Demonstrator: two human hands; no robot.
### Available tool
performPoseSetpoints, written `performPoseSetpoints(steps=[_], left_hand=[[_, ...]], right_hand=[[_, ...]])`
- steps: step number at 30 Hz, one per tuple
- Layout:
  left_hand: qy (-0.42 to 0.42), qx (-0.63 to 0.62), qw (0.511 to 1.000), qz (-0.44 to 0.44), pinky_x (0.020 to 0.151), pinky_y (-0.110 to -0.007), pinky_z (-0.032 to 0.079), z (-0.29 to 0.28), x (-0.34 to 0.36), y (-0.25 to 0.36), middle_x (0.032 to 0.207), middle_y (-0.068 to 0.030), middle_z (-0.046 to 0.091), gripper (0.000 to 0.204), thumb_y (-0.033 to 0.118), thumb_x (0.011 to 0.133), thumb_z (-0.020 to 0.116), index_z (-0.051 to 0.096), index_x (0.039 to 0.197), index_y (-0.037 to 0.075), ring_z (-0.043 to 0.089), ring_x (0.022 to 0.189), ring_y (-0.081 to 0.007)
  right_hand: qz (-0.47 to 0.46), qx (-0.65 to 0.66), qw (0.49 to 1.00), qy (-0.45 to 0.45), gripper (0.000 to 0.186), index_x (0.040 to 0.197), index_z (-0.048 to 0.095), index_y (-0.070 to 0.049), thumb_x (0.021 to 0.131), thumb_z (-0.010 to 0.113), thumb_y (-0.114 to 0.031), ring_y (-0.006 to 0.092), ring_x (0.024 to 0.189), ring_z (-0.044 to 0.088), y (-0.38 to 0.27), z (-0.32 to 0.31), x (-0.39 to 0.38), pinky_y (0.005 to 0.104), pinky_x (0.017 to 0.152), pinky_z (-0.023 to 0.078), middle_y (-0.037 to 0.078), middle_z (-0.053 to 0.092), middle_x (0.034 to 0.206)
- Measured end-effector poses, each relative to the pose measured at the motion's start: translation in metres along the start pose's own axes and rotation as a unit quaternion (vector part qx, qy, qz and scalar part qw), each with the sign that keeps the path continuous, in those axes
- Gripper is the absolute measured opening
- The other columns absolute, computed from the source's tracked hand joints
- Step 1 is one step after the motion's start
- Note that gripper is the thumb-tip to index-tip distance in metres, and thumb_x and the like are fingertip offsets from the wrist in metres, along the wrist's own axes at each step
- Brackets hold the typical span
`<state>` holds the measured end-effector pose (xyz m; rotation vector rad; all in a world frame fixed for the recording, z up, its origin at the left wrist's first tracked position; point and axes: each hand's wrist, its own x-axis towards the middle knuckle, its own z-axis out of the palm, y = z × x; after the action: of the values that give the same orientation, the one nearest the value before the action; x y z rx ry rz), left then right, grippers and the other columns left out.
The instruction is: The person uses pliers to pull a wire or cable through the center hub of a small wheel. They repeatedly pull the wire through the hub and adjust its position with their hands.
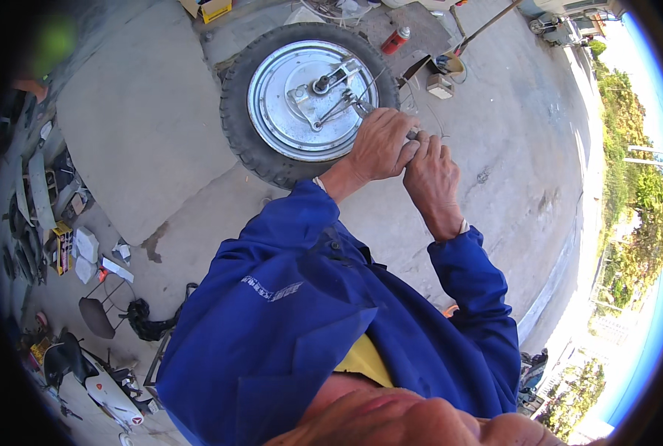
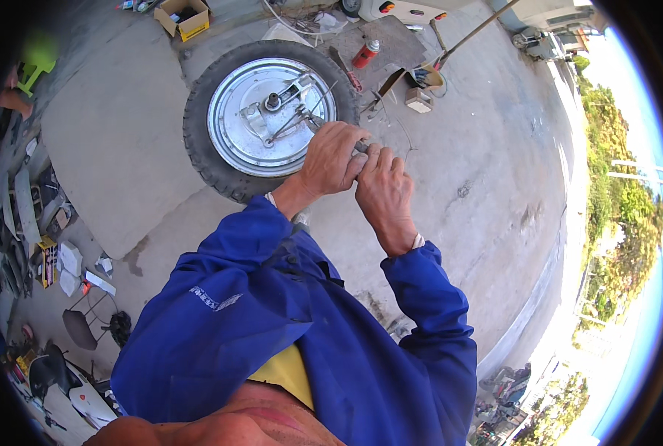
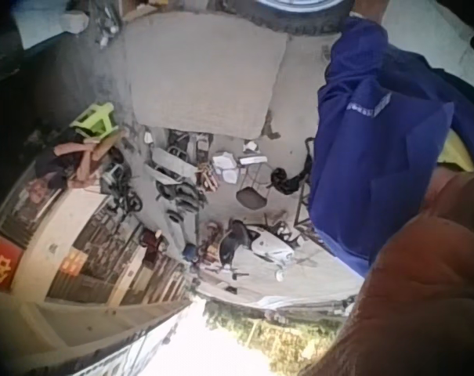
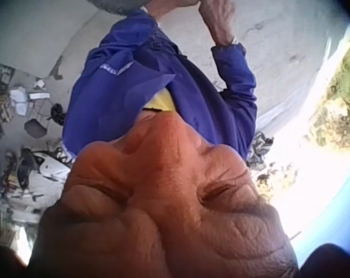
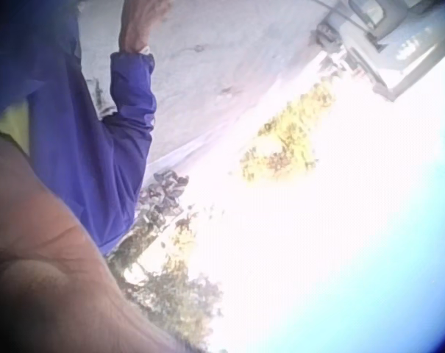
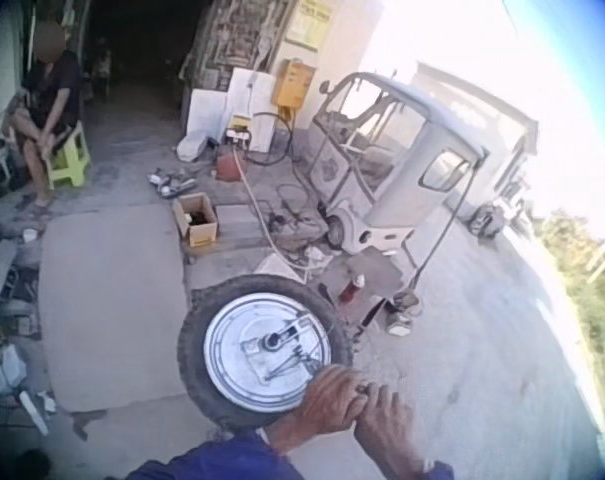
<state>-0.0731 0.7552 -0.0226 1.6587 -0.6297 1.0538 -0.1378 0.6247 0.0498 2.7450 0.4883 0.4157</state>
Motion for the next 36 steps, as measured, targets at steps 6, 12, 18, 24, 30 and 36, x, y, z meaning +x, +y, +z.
performPoseSetpoints(steps=[6,12,18,24,30,36], left_hand=[[-0.118,0.037,0.991,-0.059,0.066,-0.045,0.05,0.001,0.004,-0.004,0.071,-0.0096,0.066,0.022,0.031,0.094,0.066,0.062,0.089,0.01,0.068,0.066,-0.0319],[-0.26,0.094,0.947,-0.167,0.064,-0.051,0.055,0.004,0.021,0.003,0.074,-0.0163,0.074,0.031,0.037,0.1,0.061,0.068,0.092,0.008,0.074,0.068,-0.0369],[-0.329,0.109,0.922,-0.174,0.061,-0.057,0.054,0.01,0.02,0.002,0.071,-0.0198,0.072,0.032,0.037,0.101,0.058,0.07,0.097,0.006,0.071,0.064,-0.0432],[-0.273,0.106,0.949,-0.121,0.09,-0.052,0.056,-0.001,0.007,0.008,0.116,-0.0232,0.072,0.031,0.03,0.095,0.069,0.069,0.111,0.004,0.07,0.107,-0.0393],[-0.175,0.123,0.971,-0.104,0.115,-0.055,0.044,-0.108,-0.038,0.039,0.155,-0.021,0.049,0.07,0.013,0.084,0.082,0.052,0.146,0.002,0.052,0.139,-0.0422],[-0.119,0.35,0.891,-0.263,0.114,-0.053,0.044,-0.255,-0.154,0.082,0.154,-0.023,0.05,0.076,0.023,0.094,0.074,0.04,0.158,0.0,0.053,0.136,-0.0409]], right_hand=[[-0.013,0.083,0.994,-0.065,0.021,0.108,0.064,-0.003,0.089,0.067,-0.009,0.0346,0.082,0.072,0.019,0.001,0.012,0.0457,0.068,0.058,0.014,0.066,0.097],[0.013,0.177,0.97,-0.165,0.024,0.106,0.062,0.001,0.085,0.068,-0.009,0.0468,0.087,0.073,0.037,0.001,0.029,0.0554,0.077,0.058,0.024,0.073,0.103],[0.025,0.262,0.949,-0.175,0.025,0.11,0.065,0.001,0.086,0.065,-0.007,0.0494,0.09,0.071,0.047,0.035,0.017,0.0566,0.08,0.057,0.027,0.074,0.104],[0.0,0.261,0.957,-0.13,0.027,0.112,0.063,0.0,0.087,0.067,-0.008,0.0497,0.09,0.072,0.047,0.043,0.023,0.058,0.08,0.057,0.027,0.074,0.105],[0.006,0.225,0.962,-0.155,0.031,0.118,0.061,0.0,0.088,0.069,-0.007,0.0499,0.088,0.072,0.035,0.023,0.021,0.0586,0.076,0.056,0.026,0.074,0.107],[-0.009,0.152,0.978,-0.139,0.037,0.124,0.057,0.002,0.088,0.067,-0.004,0.0515,0.097,0.07,0.028,0.02,0.012,0.0615,0.079,0.052,0.03,0.071,0.11]])
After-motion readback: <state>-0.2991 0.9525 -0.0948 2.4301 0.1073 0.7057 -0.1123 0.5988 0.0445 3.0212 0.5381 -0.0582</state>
